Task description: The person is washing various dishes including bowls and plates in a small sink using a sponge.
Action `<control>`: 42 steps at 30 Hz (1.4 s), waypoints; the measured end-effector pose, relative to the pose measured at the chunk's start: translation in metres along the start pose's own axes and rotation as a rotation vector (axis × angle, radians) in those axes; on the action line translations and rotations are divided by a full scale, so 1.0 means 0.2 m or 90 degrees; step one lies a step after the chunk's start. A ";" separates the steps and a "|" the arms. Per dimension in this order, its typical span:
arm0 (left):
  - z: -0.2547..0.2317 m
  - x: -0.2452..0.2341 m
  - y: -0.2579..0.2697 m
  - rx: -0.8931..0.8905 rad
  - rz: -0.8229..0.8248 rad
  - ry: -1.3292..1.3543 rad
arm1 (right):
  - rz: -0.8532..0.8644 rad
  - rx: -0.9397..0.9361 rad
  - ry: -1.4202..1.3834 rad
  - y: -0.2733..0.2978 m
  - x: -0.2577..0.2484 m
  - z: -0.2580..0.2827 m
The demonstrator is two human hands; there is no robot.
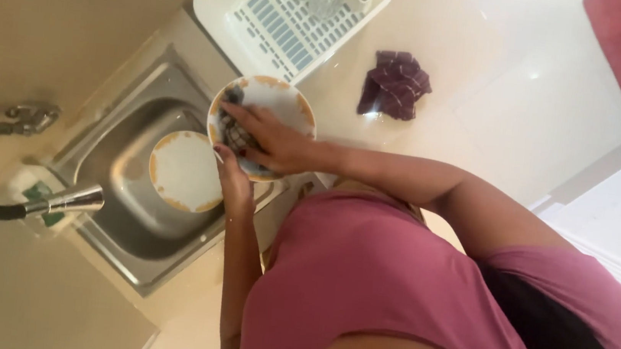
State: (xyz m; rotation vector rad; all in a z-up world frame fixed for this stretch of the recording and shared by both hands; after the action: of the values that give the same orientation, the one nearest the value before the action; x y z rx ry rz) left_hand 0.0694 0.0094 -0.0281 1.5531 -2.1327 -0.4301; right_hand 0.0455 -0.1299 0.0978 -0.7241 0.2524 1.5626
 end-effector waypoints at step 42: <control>0.05 0.00 -0.03 -0.050 0.050 0.121 | 0.005 0.112 0.178 0.02 0.09 -0.09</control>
State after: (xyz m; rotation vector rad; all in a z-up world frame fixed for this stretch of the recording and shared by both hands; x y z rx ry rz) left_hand 0.0686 0.0077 -0.0397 1.4019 -1.9989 -0.3220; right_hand 0.0468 -0.1261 0.0716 -0.8016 0.5922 1.4232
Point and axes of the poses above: each hand's wrist, its own y-axis away from the middle knuckle, its own x-axis out of the palm, z = x × y, the point moved 8 cm from there along -y, towards the middle knuckle, and after that the axes turned 4 degrees about -x, right-handed, at the moved point
